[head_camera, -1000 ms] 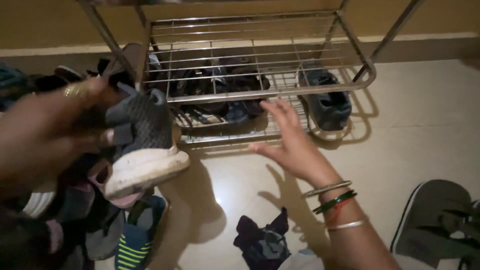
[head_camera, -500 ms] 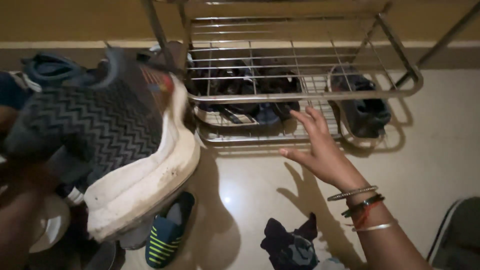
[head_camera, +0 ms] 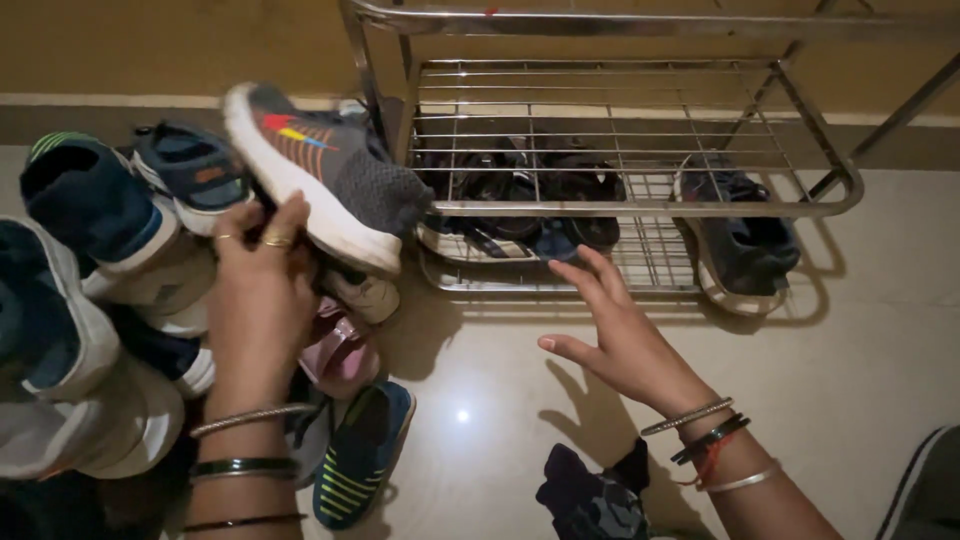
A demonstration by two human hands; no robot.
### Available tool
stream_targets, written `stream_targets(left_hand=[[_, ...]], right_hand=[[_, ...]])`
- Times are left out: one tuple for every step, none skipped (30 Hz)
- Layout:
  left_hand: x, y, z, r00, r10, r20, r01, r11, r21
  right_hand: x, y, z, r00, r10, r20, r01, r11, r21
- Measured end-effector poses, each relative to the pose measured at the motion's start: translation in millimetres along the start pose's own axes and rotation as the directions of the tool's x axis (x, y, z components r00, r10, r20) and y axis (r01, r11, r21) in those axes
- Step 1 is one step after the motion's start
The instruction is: The person removes various shoes from a metal shoe rack and stacks them on the floor. Then, using a dark cloth, they wipe the metal rack surfaces clean.
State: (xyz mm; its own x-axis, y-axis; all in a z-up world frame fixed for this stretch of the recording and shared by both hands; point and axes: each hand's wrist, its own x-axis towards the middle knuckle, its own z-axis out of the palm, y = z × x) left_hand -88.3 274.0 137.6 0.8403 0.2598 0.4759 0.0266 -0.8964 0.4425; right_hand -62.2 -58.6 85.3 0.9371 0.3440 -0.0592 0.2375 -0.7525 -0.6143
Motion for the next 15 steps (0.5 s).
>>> stream_targets(left_hand=[[-1,1,3,1.000,-0.021,0.022,0.020,0.999,0.029],[-5,6,8,0.998,-0.042,0.043,0.039,0.998,0.058],[-7,10,11,0.996,-0.063,0.063,0.057,0.995,0.086],[-7,14,12,0.998,-0.046,0.039,0.042,0.994,0.103],[-8,19,13,0.999,-0.029,0.015,0.027,0.992,0.120],[-8,23,14,1.000,-0.010,-0.011,0.011,0.991,0.136],[-8,27,15,0.999,0.043,-0.032,-0.037,0.986,0.161],[-9,30,16,0.994,0.093,-0.052,-0.082,0.978,0.191],[-10,32,18,0.987,0.143,-0.071,-0.124,0.967,0.221],[-10,35,21,0.990,0.142,-0.009,-0.137,0.966,0.219],[-9,38,28,0.989,0.140,0.053,-0.149,0.965,0.216],[-12,39,34,0.984,0.133,0.118,-0.156,0.964,0.216],[-17,40,42,0.974,0.211,0.082,-0.226,0.934,0.278],[-21,42,53,0.956,0.289,0.049,-0.288,0.895,0.341],[-24,41,62,0.930,0.367,0.022,-0.344,0.847,0.405]], right_hand=[[1,-2,0,1.000,0.003,0.000,-0.003,1.000,-0.009],[1,-2,0,1.000,-0.001,0.001,0.001,1.000,0.010],[1,-2,0,1.000,-0.006,0.000,0.006,1.000,0.028],[1,-2,-1,1.000,-0.008,-0.001,0.008,0.999,0.044],[1,-1,-1,1.000,-0.019,-0.008,0.019,0.999,0.036],[0,-1,-1,0.999,-0.031,-0.017,0.031,0.999,0.026],[-1,0,-1,0.999,-0.042,-0.026,0.043,0.999,0.016],[-1,1,-2,0.998,-0.046,-0.030,0.046,0.999,0.022],[-1,1,-3,0.998,-0.049,-0.035,0.050,0.998,0.028],[0,1,-4,0.998,-0.055,-0.038,0.057,0.998,0.035],[0,2,-5,0.998,-0.046,-0.040,0.047,0.998,0.031],[0,2,-5,0.999,-0.038,-0.035,0.039,0.999,0.029],[-1,1,-5,0.999,-0.030,-0.030,0.030,0.999,0.028],[0,0,-5,0.999,-0.029,-0.029,0.029,0.999,0.028],[0,-2,-3,0.999,-0.028,-0.028,0.029,0.999,0.029]])
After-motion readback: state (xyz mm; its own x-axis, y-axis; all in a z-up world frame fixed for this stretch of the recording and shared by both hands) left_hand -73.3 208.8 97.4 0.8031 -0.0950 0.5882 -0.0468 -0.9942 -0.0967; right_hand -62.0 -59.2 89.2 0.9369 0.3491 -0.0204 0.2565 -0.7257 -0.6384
